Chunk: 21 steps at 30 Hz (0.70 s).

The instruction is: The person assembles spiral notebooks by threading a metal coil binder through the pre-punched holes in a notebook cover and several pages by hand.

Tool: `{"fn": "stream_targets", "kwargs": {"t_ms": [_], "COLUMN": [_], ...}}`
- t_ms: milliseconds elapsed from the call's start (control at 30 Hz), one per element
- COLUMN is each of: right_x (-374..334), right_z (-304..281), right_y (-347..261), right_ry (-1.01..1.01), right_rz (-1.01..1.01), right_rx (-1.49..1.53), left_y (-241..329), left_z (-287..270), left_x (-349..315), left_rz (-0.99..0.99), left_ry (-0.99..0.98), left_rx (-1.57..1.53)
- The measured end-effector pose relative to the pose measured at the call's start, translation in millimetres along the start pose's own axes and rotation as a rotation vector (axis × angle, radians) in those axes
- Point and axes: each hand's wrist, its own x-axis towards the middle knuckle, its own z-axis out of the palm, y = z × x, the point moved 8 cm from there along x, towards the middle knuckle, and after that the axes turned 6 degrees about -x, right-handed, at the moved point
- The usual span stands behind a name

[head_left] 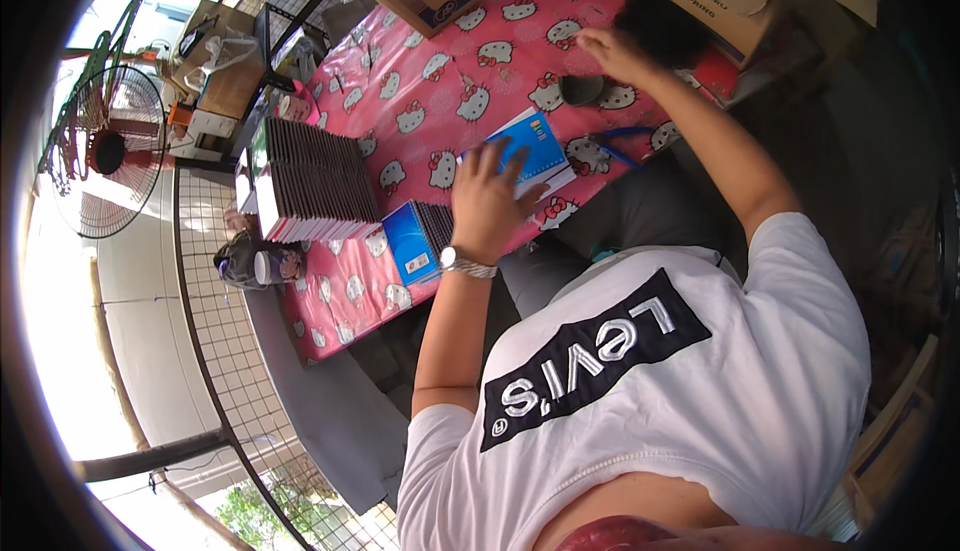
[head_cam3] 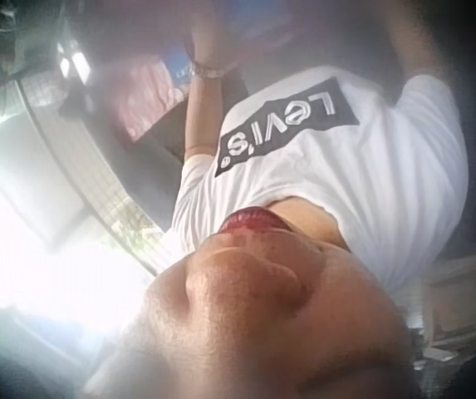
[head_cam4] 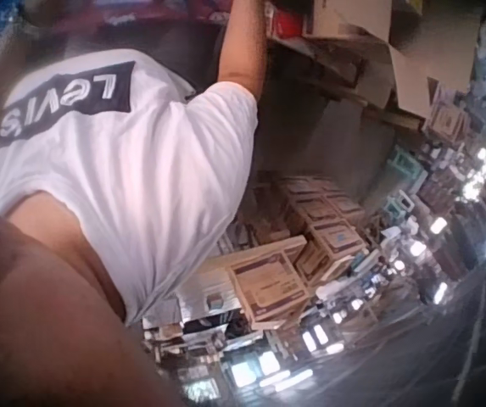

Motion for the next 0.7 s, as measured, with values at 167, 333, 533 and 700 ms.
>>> {"fn": "stream_targets", "kwargs": {"t_ms": [167, 333, 533, 700], "right_x": [-51, -112, -131, -118], "right_z": [12, 46, 54, 41], "right_y": [-57, -67, -99, -101], "right_ry": [-0.220, -0.166, -0.234, -0.223], "right_rz": [0.211, 0.523, 0.497, 0.506], "right_rx": [0.368, 0.862, 0.811, 0.737], "left_y": [-16, -37, -26, -27], "left_z": [14, 12, 9, 11], "left_x": [17, 28, 29, 28], "left_rz": [-0.015, -0.085, -0.015, 0.013], "left_ry": [-0.174, -0.270, -0.228, -0.231], "left_rx": [-0.161, -0.352, -0.281, -0.270]}}
